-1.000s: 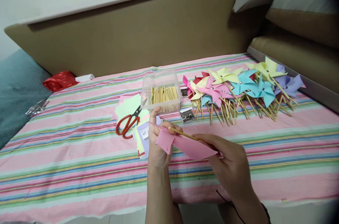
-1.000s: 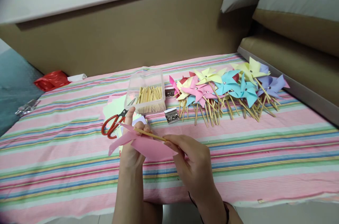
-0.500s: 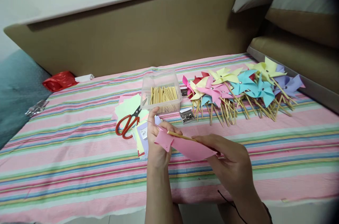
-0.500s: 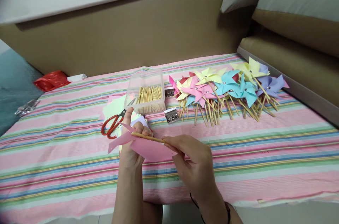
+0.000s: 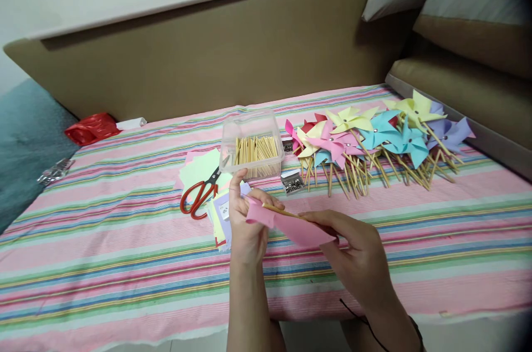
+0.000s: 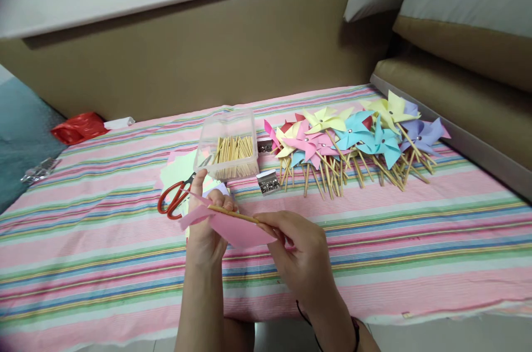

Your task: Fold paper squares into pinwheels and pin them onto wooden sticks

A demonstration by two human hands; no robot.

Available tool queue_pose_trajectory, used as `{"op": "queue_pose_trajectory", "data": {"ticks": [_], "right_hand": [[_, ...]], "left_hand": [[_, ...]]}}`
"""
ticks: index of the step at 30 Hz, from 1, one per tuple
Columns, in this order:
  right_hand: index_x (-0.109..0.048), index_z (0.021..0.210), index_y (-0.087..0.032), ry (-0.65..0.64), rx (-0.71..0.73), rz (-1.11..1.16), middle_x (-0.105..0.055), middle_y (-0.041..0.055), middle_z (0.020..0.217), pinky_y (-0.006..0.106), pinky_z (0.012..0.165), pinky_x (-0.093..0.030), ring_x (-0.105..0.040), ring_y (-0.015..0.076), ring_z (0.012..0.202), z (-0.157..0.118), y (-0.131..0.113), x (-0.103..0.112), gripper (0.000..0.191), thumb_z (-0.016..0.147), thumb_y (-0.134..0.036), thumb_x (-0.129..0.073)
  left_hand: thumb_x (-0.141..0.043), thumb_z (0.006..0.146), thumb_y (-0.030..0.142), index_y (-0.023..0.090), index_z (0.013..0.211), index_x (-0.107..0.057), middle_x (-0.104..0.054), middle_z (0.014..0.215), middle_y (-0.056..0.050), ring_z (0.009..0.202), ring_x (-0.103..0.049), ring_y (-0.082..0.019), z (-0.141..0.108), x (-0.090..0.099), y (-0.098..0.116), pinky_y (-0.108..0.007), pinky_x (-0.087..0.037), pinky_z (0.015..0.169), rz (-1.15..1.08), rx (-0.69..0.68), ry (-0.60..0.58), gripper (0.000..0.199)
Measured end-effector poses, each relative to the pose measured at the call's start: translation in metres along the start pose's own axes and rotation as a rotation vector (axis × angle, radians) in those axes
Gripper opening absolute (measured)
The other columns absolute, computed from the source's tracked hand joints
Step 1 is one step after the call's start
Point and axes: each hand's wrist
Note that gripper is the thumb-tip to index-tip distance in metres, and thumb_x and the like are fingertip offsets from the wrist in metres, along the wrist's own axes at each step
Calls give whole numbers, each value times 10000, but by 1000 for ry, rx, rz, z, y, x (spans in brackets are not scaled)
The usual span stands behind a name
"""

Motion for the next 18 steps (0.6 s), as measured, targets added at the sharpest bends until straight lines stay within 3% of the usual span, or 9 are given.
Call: {"op": "queue_pose_trajectory", "data": {"ticks": [3,7,11,14,18], "right_hand": [[-715,992,-218,-110,-229,65,-740,11,831,233,575,-520,-659,149,673,0,7,2,233,815,-165,-573],[-710,960,-198,-258,-461,125,-740,33,787,265,603,-547,-671,165,646,1,21,8,194,818,-314,-648],[-726,820,-187,-358,-535,114,-749,45,779,281,649,-558,-704,193,708,1,30,15,143,790,-314,-669],[-729,750,-188,-412,-535,117,-731,30,728,271,655,-556,-700,185,700,0,32,15,138,792,-301,-663],[-723,756,-187,-371,-575,189,-729,30,738,275,670,-572,-705,182,705,0,36,12,155,785,-333,-679]], "left_hand": [[-888,579,250,318,1319,-413,-635,643,87,587,-631,-92,0,-3,0,-178,-492,579,78,-13,67,881],[-859,613,226,276,1224,-448,-689,737,59,665,-674,-95,3,-4,-2,-174,-506,631,223,-59,275,738],[-863,581,180,260,1104,-455,-726,885,10,807,-708,-129,8,-4,-2,-223,-541,735,241,-123,412,668],[-862,575,159,255,1103,-452,-726,910,-7,839,-710,-142,9,-3,-3,-247,-547,766,223,-137,406,675],[-807,686,309,227,1106,-487,-698,821,2,718,-684,-114,11,2,-4,-213,-521,673,179,-109,395,534]]}}
Point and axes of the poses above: each hand's wrist, its own z-axis towards the middle knuckle, its own x-axis out of the back of the hand, y = z × x
